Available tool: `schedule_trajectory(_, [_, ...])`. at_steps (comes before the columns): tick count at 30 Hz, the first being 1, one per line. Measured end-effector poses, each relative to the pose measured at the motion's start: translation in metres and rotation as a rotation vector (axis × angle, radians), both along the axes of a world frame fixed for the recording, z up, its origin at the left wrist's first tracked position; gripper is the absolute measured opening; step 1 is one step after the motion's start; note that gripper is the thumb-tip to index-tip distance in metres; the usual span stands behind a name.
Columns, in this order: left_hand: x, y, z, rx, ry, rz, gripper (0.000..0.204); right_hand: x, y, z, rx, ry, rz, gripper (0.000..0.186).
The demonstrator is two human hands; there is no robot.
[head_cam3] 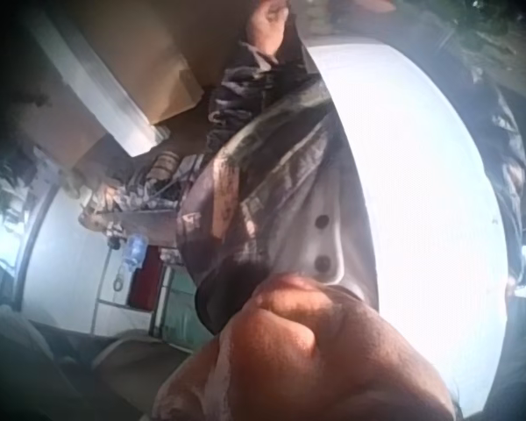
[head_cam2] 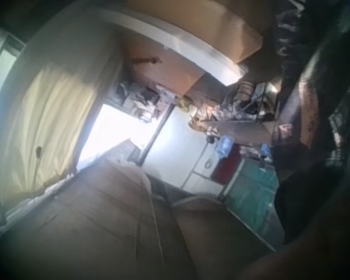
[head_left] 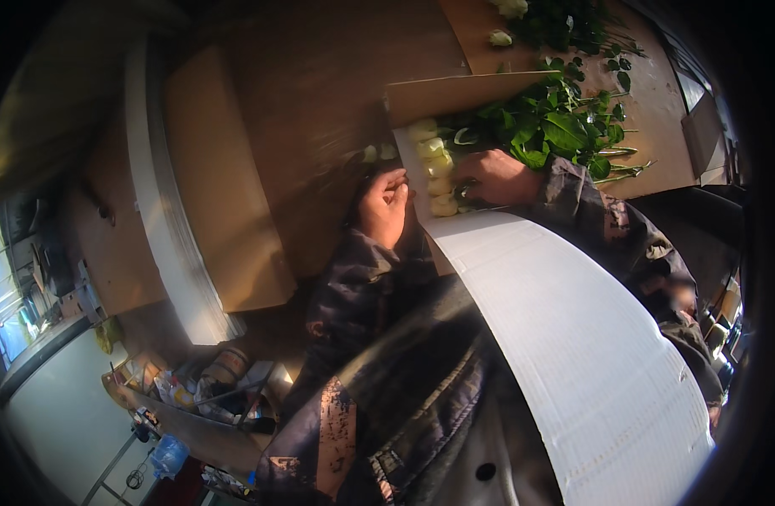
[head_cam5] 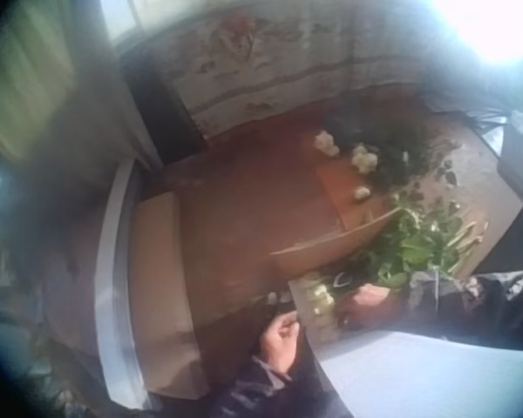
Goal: The person arranges white roses and green leaves into a small cardboard box, adjusting the flowers and leaves by hand. They then close the box and staple it shut using a handheld stapler. The person repeats the process with another set of flowers and leaves, placing them into a second box and stapling it closed.
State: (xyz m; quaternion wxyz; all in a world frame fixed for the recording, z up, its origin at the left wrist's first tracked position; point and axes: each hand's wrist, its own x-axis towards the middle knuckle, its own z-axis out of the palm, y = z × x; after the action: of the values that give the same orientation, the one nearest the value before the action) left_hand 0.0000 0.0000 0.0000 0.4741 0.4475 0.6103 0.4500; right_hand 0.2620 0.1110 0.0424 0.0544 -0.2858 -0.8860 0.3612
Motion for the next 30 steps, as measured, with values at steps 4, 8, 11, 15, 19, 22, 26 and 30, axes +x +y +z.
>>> schedule_trajectory(4, [0.054, 0.019, 0.039, 0.071, 0.034, 0.045, 0.034, 0.073, 0.019, 0.045, 0.099, 0.071, -0.038, 0.026])
schedule_trajectory(8, [0.035, 0.003, 0.093, 0.061, -0.024, -0.201, 0.038, 0.081, 0.008, 0.097, 0.1, 0.05, -0.039, 0.032])
schedule_trajectory(11, [-0.014, -0.035, 0.141, 0.017, 0.013, -0.549, 0.049, 0.064, -0.027, 0.136, 0.002, 0.101, 0.134, 0.038])
schedule_trajectory(15, [-0.066, -0.057, 0.174, 0.23, 0.219, -0.833, 0.062, 0.023, -0.073, 0.18, -0.105, 0.143, 0.249, 0.056])
schedule_trajectory(19, [-0.106, -0.075, 0.185, 0.203, 0.162, -0.75, 0.058, -0.025, -0.096, 0.195, -0.113, 0.148, 0.208, 0.043])
schedule_trajectory(22, [-0.136, -0.1, 0.187, 0.291, 0.207, -0.673, 0.055, -0.055, -0.12, 0.197, -0.044, 0.192, 0.132, 0.044])
schedule_trajectory(26, [-0.163, -0.131, 0.192, 0.44, 0.45, -0.461, 0.043, -0.108, -0.129, 0.171, -0.025, 0.124, -0.266, 0.019])
schedule_trajectory(30, [-0.18, -0.113, 0.187, 0.12, 0.419, -0.197, 0.037, -0.151, -0.113, 0.155, 0.223, 0.362, -0.252, 0.014])
